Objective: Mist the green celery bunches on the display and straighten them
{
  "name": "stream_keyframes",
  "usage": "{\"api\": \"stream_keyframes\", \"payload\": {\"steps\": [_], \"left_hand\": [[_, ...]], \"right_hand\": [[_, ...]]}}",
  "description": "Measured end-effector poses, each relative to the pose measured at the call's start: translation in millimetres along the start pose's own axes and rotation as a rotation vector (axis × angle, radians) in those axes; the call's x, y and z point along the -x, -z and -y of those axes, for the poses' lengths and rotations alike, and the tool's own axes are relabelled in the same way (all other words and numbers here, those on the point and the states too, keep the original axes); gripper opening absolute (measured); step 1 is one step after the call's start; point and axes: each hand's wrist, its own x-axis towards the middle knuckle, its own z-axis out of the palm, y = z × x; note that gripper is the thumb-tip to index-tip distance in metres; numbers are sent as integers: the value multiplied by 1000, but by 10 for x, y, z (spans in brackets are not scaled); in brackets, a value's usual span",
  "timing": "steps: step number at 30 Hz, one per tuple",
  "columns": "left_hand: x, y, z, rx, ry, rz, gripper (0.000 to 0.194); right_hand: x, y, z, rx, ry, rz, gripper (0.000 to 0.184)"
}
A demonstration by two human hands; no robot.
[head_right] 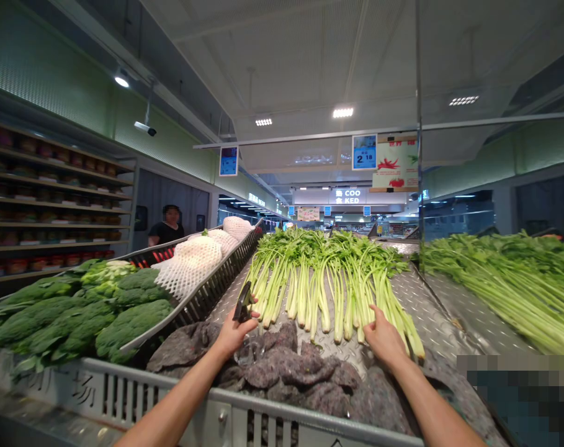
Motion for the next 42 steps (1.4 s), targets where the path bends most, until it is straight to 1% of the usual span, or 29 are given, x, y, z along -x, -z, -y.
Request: {"api": "stream_keyframes", "payload": {"steps": [3,10,16,22,27,33,42], "left_hand": [[-11,7,5,3,-2,-10,38],[-32,16,58,-8,-35,-14,32],[-26,18,28,-16,-8,-9,33],[-17,15,16,-20,-18,-1,30],[-11,1,3,-24,-6,-2,32],[-4,1,-24,7,30,-2,37],[-1,-1,-72,21,27,-12,39]], "right_hand": [[12,12,14,-24,5,13,54],[12,1,0,-42,9,-3,55],[27,17,11,-43,14,8,56],[40,37,31,-39,-5,15,57],[5,-1,-21,-37,2,-8,57],[-4,-10,-27,-32,-9,17,58],[-33,-39,-72,-30,-15,23,59]]}}
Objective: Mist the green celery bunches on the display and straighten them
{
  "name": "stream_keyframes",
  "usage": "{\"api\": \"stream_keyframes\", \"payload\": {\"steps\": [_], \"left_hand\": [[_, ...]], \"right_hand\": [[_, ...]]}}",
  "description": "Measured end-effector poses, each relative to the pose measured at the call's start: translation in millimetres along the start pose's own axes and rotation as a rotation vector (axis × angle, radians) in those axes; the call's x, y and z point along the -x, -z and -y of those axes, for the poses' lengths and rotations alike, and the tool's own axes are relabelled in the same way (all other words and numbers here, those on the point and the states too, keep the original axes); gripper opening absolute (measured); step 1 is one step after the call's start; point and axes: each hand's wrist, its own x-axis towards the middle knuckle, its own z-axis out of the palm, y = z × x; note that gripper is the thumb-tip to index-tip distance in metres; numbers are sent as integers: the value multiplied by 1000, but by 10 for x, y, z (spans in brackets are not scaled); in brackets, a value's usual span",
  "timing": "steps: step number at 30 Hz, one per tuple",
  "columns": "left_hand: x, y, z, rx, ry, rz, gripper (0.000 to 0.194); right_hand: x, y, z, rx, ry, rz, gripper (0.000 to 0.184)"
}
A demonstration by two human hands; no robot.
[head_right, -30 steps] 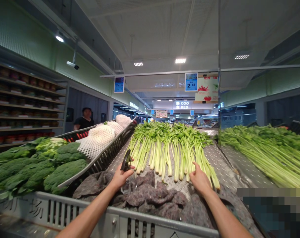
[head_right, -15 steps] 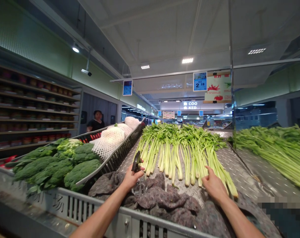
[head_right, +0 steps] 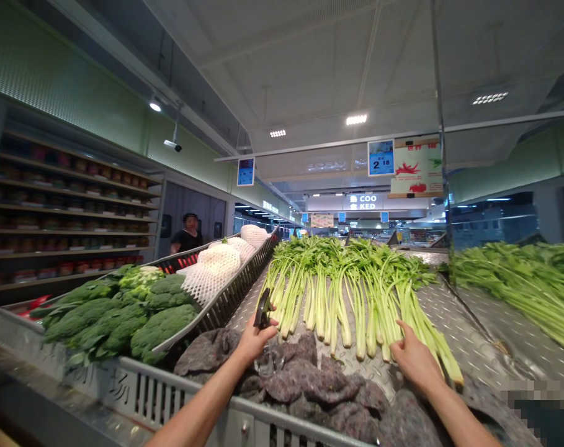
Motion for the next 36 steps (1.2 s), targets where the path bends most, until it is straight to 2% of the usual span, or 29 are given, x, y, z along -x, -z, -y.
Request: {"api": "stream_keyframes", "payload": {"steps": [14,17,22,26,36], "left_hand": [[-17,-9,-29,13,1,10,34],[-70,25,-114,8,-18,13,34],[-184,96,-378,-33,-87,26,32],[-225,83,-544,-55,-120,38,30],[-263,-30,-620,17,-110,93,34]], "right_hand": [[-33,-35,-58,23,-8,15,57],[-43,-40,-72,23,-8,17,57],[-46,-51,-85,13,8,9,56],[-40,-53,-89,7,2,-4,57],[-18,-9,-45,12,-24,19,54]]}}
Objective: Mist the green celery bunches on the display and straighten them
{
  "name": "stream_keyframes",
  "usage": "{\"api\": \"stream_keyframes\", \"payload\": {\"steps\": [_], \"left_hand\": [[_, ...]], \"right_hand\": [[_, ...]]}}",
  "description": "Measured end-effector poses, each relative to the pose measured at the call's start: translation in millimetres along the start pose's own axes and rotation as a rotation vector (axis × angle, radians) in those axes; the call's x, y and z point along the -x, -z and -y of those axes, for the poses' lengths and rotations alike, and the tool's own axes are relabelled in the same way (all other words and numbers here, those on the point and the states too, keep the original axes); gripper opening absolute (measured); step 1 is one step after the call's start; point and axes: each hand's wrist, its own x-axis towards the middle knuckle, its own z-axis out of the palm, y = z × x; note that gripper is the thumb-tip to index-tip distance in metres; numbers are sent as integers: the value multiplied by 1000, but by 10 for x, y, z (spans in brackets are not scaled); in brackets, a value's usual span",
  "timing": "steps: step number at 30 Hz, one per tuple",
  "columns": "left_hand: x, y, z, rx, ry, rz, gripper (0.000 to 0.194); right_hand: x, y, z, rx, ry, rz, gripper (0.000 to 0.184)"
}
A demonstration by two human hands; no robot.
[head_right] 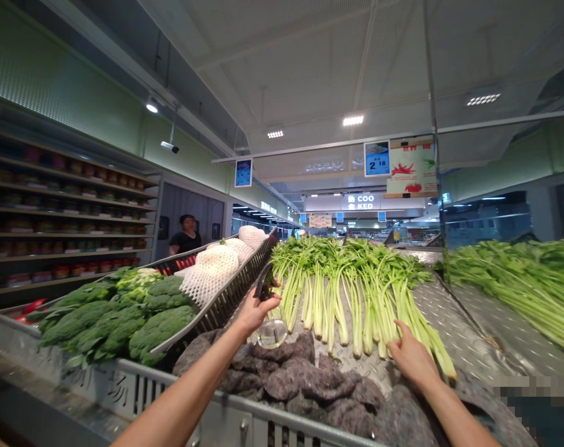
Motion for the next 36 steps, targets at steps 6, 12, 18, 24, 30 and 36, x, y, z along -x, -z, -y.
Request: {"api": "stream_keyframes", "payload": {"steps": [6,12,18,24,30,36], "left_hand": [[-22,-21,-1,-59,-21,-53,20],[-47,-54,91,-12,4,-25,37],[-37,-130,55,1,-15,2,36],[16,-309,-4,-16,-11,55,24],[30,-468,-8,80,-8,91,37],[39,-576,-69,94,27,121,38]], "right_hand": [[5,5,-3,6,8,1,53],[27,27,27,13,5,15,54],[48,51,53,12,-4,34,53],[32,34,35,18,-5,10,53],[14,11,-3,-15,8,21,53],[17,19,4,-14,-2,-3,53]]}}
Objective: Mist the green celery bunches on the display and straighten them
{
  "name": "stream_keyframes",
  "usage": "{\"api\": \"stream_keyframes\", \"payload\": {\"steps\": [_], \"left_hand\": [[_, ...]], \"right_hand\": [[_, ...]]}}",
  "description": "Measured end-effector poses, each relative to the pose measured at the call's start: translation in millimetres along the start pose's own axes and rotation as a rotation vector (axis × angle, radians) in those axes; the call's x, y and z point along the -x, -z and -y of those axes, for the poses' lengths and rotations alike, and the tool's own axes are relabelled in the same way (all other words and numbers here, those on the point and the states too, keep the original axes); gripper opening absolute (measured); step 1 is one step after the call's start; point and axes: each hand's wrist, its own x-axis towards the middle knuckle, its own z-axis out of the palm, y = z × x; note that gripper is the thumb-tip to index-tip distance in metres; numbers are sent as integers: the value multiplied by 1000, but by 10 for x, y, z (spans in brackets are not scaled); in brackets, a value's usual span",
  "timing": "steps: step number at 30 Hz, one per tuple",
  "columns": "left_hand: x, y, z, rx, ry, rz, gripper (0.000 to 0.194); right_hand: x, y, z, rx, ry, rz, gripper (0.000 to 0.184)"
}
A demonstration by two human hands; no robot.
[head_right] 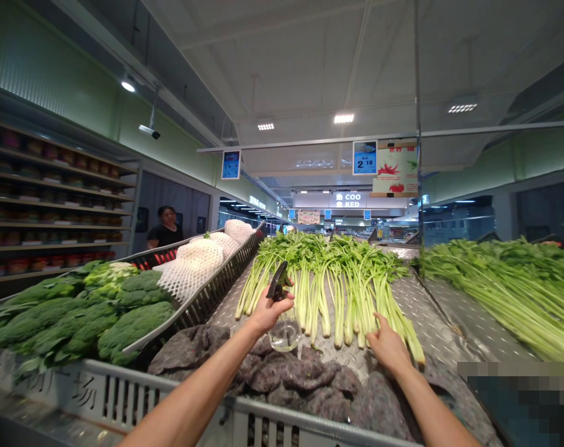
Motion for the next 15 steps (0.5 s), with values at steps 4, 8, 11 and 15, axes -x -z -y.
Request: {"api": "stream_keyframes", "payload": {"steps": [4,8,11,15], "left_hand": [[-8,-71,16,-37,-29,47,29],[-4,-129,6,-39,-25,53,29],[10,-154,-34,-27,-4,41,36],[19,-190,-77,6,-15,61,38]], "right_hand": [[-7,1,-2,-5,-8,14,53],[-3,6,5,-10,-9,14,53],[3,9,13,-5,-20,11,53],[-1,8,15,-4,-26,15,53]]}}
